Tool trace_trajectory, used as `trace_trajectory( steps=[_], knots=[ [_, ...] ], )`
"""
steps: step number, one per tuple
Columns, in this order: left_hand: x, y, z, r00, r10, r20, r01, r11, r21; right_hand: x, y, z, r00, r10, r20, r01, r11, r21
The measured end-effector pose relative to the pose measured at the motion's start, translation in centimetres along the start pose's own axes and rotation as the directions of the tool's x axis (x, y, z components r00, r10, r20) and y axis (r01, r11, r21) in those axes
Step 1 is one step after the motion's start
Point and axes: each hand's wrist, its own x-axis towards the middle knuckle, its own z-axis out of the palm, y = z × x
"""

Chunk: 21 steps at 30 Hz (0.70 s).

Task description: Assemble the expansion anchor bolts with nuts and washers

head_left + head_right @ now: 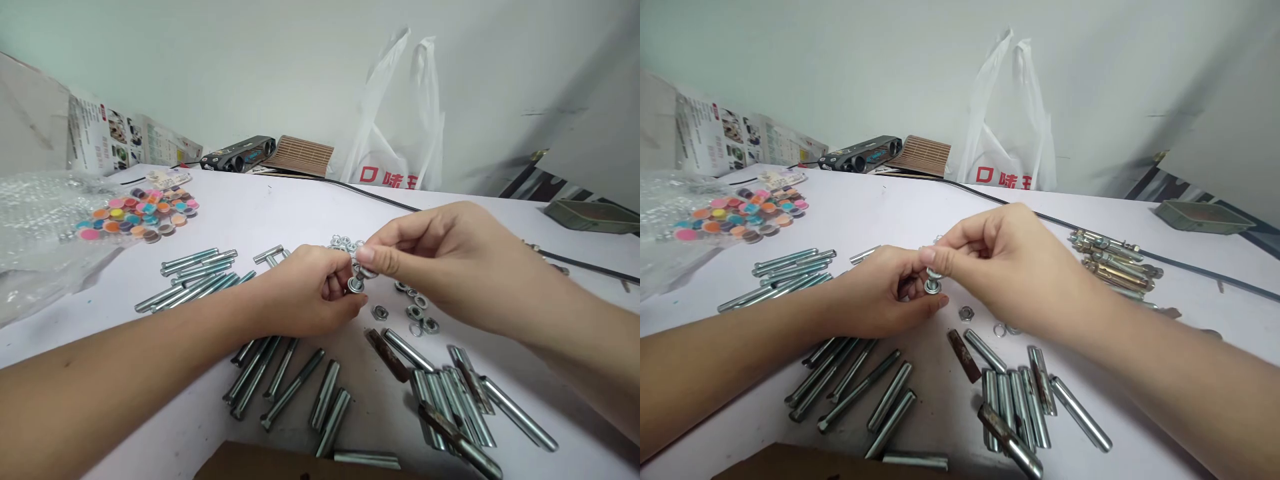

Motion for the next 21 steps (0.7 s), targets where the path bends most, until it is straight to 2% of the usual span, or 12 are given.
trace_trajectory(
  steps=[7, 12, 17, 19, 21],
  knots=[
    [-0.1, 0.1, 0.0, 0.998, 0.056, -0.011, -0.055, 0.997, 0.060, 0.1, 0.4, 1.5, 1.000, -0.018, 0.008, 0.017, 0.995, 0.093],
    [0.1, 0.4, 0.2, 0.998, 0.019, -0.052, -0.015, 0.996, 0.092, 0.2, 0.9, 2.0, 0.997, -0.065, -0.044, 0.065, 0.998, -0.009],
    [0.2, 0.3, 0.2, 0.999, -0.024, -0.047, 0.028, 0.994, 0.103, 0.2, 1.7, 2.1, 0.962, -0.232, -0.144, 0.202, 0.959, -0.198],
    [0.1, 0.3, 0.2, 0.999, -0.037, -0.039, 0.041, 0.992, 0.116, 0.3, 2.1, 2.0, 0.923, -0.365, -0.125, 0.337, 0.920, -0.199],
    [0.1, 0.3, 0.2, 0.999, -0.021, -0.032, 0.025, 0.992, 0.121, 0.4, 2.5, 1.9, 0.858, -0.507, -0.085, 0.486, 0.854, -0.187]
  ],
)
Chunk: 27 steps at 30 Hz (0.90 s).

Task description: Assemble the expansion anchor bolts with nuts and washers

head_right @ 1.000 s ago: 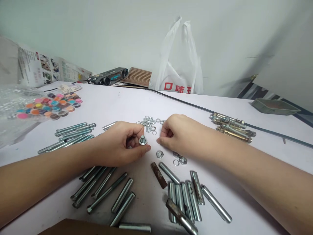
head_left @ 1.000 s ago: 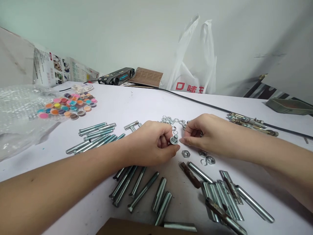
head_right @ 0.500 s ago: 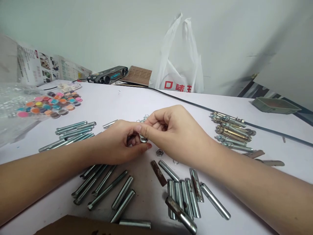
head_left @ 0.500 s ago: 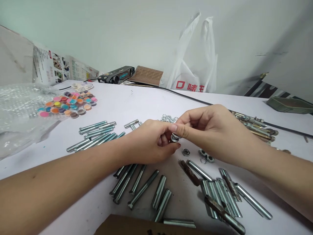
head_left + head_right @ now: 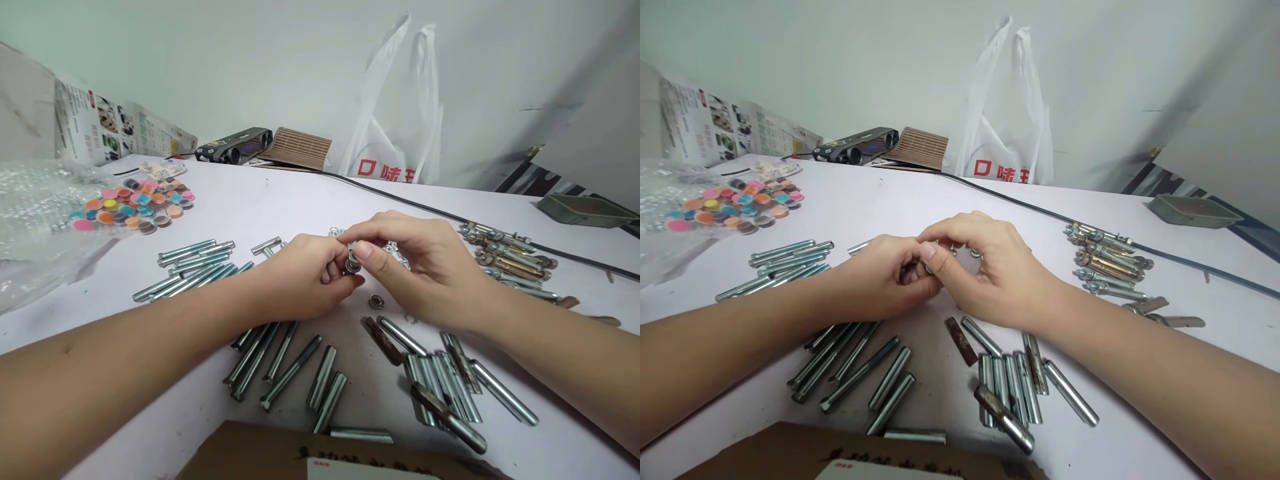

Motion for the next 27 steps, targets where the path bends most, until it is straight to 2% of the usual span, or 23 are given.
trace_trajectory(
  steps=[3, 6, 9, 11, 12, 14, 16, 17, 20, 22, 24, 27],
  knots=[
    [0.0, 0.0, 0.0, 1.000, -0.002, 0.005, 0.002, 1.000, -0.007, -0.2, 0.5, -0.1, 0.991, -0.118, -0.069, 0.116, 0.993, -0.027],
    [0.0, -0.1, -0.1, 0.999, -0.045, 0.007, 0.045, 0.999, -0.006, -0.3, 0.6, -0.1, 0.983, -0.071, -0.169, 0.064, 0.997, -0.047],
    [0.0, 0.0, -0.2, 0.998, -0.060, 0.012, 0.060, 0.998, -0.003, -0.3, 0.5, 0.0, 0.989, -0.049, -0.140, 0.049, 0.999, -0.001],
    [0.0, 0.1, -0.3, 0.998, -0.055, 0.019, 0.055, 0.998, -0.011, -0.4, 0.6, -0.1, 0.990, -0.106, -0.091, 0.110, 0.993, 0.051],
    [0.0, 0.1, -0.4, 0.998, -0.051, 0.023, 0.051, 0.999, -0.013, -0.4, 0.7, -0.1, 0.986, -0.135, -0.102, 0.144, 0.986, 0.084],
    [0.0, 0.0, -0.4, 0.999, -0.047, 0.025, 0.047, 0.999, -0.008, -0.5, 0.9, -0.2, 0.967, -0.139, -0.214, 0.173, 0.973, 0.152],
    [0.0, -0.1, -0.4, 0.999, -0.051, 0.016, 0.051, 0.999, 0.006, -0.6, 1.1, -0.3, 0.949, -0.076, -0.306, 0.142, 0.969, 0.201],
    [0.0, -0.1, -0.4, 0.999, -0.051, 0.011, 0.051, 0.999, 0.009, -0.6, 1.2, -0.3, 0.954, -0.050, -0.297, 0.115, 0.971, 0.207],
    [0.0, -0.2, -0.4, 0.999, -0.030, 0.019, 0.030, 1.000, 0.002, -0.5, 1.2, -0.1, 0.993, -0.022, -0.113, 0.040, 0.986, 0.162],
    [0.0, -0.3, -0.4, 0.999, -0.021, 0.030, 0.021, 1.000, -0.005, -0.5, 1.0, -0.1, 0.999, -0.034, -0.041, 0.040, 0.988, 0.148],
    [0.0, -0.2, -0.4, 0.999, -0.030, 0.026, 0.030, 1.000, -0.001, -0.6, 0.9, -0.3, 0.997, -0.009, -0.074, 0.023, 0.981, 0.191],
    [0.0, -0.2, -0.5, 0.998, -0.055, 0.022, 0.054, 0.998, 0.013, -0.8, 0.8, -0.6, 0.977, 0.039, -0.207, 0.015, 0.967, 0.253]
  ],
)
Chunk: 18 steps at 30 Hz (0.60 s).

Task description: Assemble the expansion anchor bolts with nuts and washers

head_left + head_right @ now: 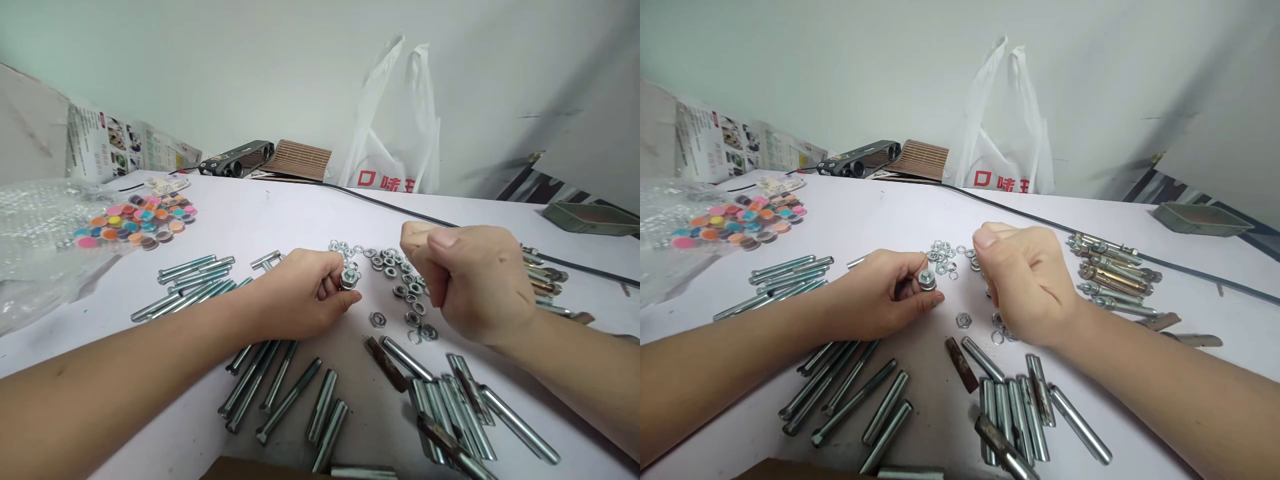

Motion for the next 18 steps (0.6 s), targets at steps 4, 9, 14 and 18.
trace_trajectory(
  steps=[4, 9, 14, 18],
  knots=[
    [-0.01, 0.05, -0.04, 1.000, -0.013, 0.008, 0.013, 1.000, -0.005, -0.24, 0.04, 0.26, 0.999, -0.030, 0.034, 0.033, 0.997, -0.070],
    [0.01, -0.01, -0.04, 1.000, 0.009, 0.014, -0.008, 0.999, -0.035, -0.30, 0.27, 0.65, 0.983, 0.028, 0.179, 0.010, 0.978, -0.210],
    [0.11, -0.01, -0.15, 0.999, -0.026, 0.018, 0.027, 0.999, -0.023, -0.40, 0.05, 0.23, 0.995, -0.099, -0.015, 0.099, 0.995, -0.011],
    [0.13, 0.00, -0.16, 0.999, -0.034, 0.032, 0.035, 0.998, -0.046, -0.41, 0.09, 0.47, 0.995, -0.076, 0.068, 0.083, 0.990, -0.117]
  ],
)
